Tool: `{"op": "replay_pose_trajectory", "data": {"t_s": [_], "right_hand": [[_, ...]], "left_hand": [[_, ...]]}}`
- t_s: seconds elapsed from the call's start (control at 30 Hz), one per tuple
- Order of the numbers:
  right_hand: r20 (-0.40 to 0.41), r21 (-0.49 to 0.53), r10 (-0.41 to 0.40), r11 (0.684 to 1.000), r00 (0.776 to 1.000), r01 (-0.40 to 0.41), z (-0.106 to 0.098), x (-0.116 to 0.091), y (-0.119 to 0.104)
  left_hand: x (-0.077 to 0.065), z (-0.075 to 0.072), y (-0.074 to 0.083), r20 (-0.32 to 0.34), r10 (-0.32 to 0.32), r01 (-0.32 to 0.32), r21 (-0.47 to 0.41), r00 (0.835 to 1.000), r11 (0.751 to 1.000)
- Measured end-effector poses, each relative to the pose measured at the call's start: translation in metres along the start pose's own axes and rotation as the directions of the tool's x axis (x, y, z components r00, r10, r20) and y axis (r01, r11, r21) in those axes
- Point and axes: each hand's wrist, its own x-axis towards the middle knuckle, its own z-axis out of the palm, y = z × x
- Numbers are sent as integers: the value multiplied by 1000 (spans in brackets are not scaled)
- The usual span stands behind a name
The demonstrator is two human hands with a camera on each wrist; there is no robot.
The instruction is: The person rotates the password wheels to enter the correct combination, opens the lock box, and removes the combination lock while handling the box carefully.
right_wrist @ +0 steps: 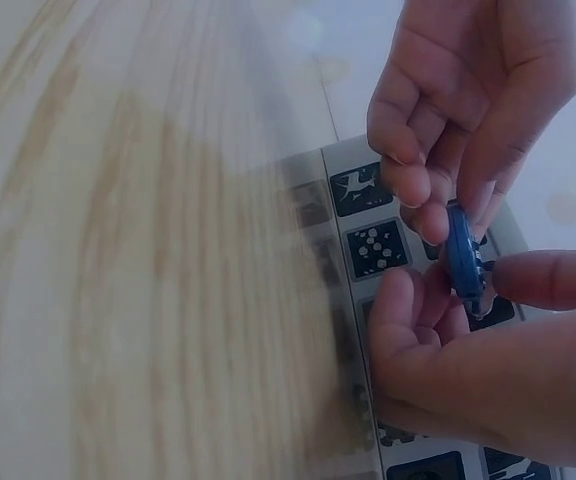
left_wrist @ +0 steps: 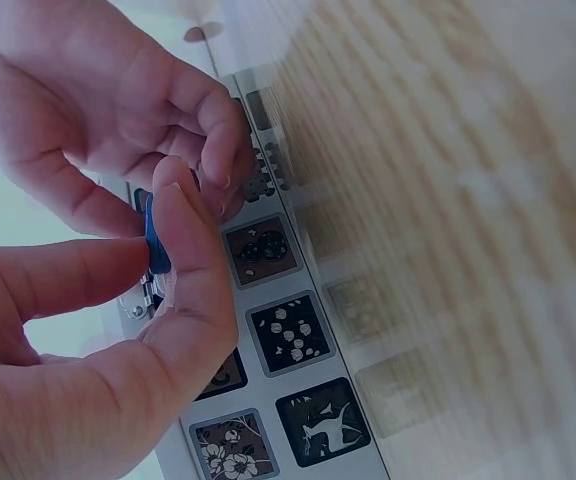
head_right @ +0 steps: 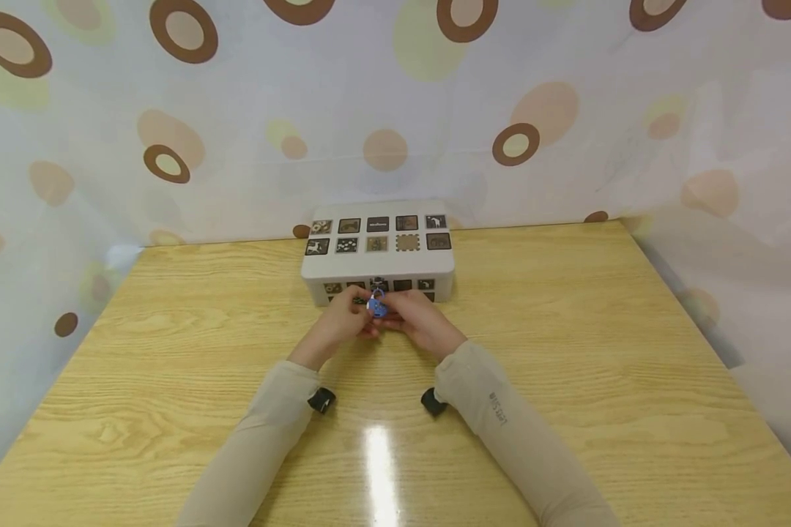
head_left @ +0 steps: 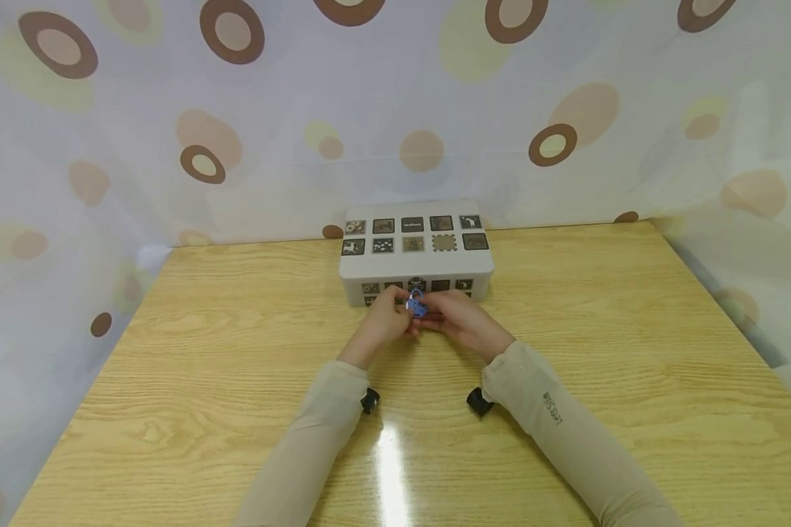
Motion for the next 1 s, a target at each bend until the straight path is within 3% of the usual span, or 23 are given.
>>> {"op": "replay_pose_trajectory", "data": {"t_s": [0.23, 0.47, 1.0], "right_hand": [[-20, -35, 39, 999, 999, -39, 1, -1, 0], [6, -87, 27, 996, 1000, -27, 1, 0, 1], [17, -13, 13, 1000, 1000, -13, 0, 0, 1]], "left_hand": [[0, 0, -1, 7, -3, 3, -7, 1000, 1000], [1, 0, 0, 6, 0, 0, -6, 1000, 1000], [1, 0, -1, 7, 0, 0, -15, 1000, 1000]]}}
